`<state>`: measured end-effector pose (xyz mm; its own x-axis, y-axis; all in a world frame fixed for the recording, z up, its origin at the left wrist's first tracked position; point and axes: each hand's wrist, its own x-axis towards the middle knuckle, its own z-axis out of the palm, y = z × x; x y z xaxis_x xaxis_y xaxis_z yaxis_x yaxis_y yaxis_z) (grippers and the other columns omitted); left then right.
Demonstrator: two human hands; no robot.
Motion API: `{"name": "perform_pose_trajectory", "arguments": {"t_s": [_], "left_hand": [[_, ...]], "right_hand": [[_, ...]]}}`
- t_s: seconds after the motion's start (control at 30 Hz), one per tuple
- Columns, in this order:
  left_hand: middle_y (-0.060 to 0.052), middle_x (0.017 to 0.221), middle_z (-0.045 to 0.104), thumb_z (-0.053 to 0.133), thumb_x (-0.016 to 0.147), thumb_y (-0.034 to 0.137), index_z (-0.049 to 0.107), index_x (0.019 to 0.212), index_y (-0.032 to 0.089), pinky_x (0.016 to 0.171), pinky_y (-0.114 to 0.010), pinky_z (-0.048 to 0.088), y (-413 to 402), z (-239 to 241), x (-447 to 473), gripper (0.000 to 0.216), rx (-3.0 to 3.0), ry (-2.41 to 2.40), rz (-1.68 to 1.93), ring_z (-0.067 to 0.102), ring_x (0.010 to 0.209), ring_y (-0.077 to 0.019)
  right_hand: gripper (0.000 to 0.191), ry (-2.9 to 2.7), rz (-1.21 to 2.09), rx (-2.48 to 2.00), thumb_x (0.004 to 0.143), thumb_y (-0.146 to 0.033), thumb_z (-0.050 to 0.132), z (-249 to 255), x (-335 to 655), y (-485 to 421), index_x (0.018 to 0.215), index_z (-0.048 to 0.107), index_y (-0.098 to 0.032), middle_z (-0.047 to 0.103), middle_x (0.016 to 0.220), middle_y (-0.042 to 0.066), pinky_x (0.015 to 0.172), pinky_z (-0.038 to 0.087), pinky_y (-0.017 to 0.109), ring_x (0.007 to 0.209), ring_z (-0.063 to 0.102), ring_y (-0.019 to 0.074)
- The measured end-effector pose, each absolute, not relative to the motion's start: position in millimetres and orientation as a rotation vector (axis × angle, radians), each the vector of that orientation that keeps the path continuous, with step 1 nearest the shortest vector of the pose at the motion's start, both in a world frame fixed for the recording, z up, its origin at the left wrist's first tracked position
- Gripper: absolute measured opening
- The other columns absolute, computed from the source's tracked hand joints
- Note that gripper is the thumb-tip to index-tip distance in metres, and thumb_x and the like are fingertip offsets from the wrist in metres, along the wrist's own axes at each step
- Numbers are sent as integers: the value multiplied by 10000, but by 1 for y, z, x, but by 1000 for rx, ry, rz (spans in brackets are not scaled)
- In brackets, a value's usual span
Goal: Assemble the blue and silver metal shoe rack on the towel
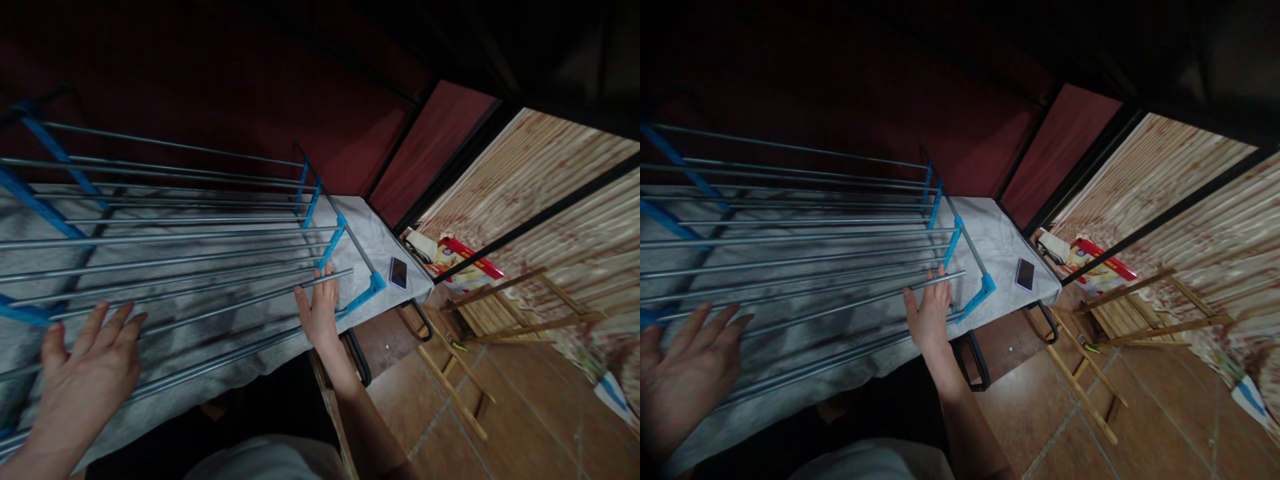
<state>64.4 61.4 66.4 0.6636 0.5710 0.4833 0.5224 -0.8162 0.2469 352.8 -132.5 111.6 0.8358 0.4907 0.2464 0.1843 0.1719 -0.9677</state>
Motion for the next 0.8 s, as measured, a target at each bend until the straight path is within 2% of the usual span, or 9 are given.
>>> {"name": "perform_pose_trajectory", "arguments": {"t_s": [0.07, 0.13, 0.17, 0.23, 0.3, 0.4, 0.53, 0.63, 0.8], "left_hand": [[97, 1681, 236, 317, 834, 221, 116, 1598, 434, 1217, -735, 140, 62, 64, 65, 818, 2781, 920, 900, 254, 1554, -275], [-4, 1535, 513, 318, 862, 195, 297, 1561, 369, 1182, -677, 325, 59, 70, 66, 721, 2854, 919, 811, 491, 1411, -291], [-47, 1395, 629, 339, 863, 176, 401, 1505, 333, 1122, -625, 427, 55, 77, 67, 664, 2903, 943, 757, 601, 1277, -299], [-103, 1196, 713, 399, 865, 111, 556, 1353, 216, 930, -486, 552, 45, 92, 71, 524, 3039, 1000, 576, 685, 1072, -295], [-112, 1065, 730, 418, 871, 58, 602, 1272, 159, 834, -424, 543, 37, 105, 76, 453, 3147, 1003, 489, 689, 970, -287], [-96, 993, 707, 414, 912, 53, 591, 1272, 157, 807, -393, 509, 31, 111, 84, 414, 3227, 1021, 457, 655, 911, -251], [-81, 968, 661, 446, 1005, 196, 557, 1287, 147, 814, -384, 479, 27, 106, 85, 307, 3197, 1026, 578, 610, 909, -232], [-84, 988, 649, 470, 1029, 299, 553, 1286, 140, 829, -377, 456, 26, 101, 85, 313, 3146, 1028, 626, 592, 919, -227], [-63, 977, 647, 450, 1039, 240, 545, 1297, 138, 828, -337, 425, 28, 100, 83, 293, 3181, 969, 598, 585, 909, -201]], "right_hand": [[391, -498, 332, -1427, 750, -241, 826, 108, 357, -131, 1083, 658, -358, 540, 1468, -108, 1310, 90, 464, 1577, 174, 196], [272, -416, 480, -1403, 811, -281, 742, 103, 359, -132, 1063, 662, -344, 650, 1309, -93, 1283, 211, 529, 1507, 365, 212], [219, -378, 571, -1356, 839, -301, 699, 100, 359, -133, 1053, 665, -333, 693, 1219, -75, 1249, 297, 548, 1424, 490, 218], [158, -305, 757, -1210, 859, -319, 668, 94, 360, -136, 1017, 676, -309, 743, 1091, -24, 1139, 478, 496, 1159, 694, 202], [132, -152, 894, -1036, 812, -285, 714, 88, 363, -138, 942, 689, -274, 770, 1019, 19, 1023, 577, 384, 976, 744, 171], [97, -93, 984, -993, 791, -237, 699, 78, 372, -138, 886, 682, -246, 775, 948, 8, 924, 614, 283, 926, 743, 130], [149, 10, 1029, -981, 793, -159, 665, 70, 382, -138, 928, 691, -216, 770, 1013, 41, 913, 633, 310, 976, 738, 146], [147, 28, 1048, -986, 827, -156, 645, 66, 386, -139, 957, 692, -208, 761, 1035, 54, 914, 640, 323, 1009, 734, 156], [182, 71, 1046, -1003, 874, -112, 585, 62, 391, -137, 990, 690, -206, 753, 1045, 55, 903, 647, 311, 1034, 733, 151]]}}
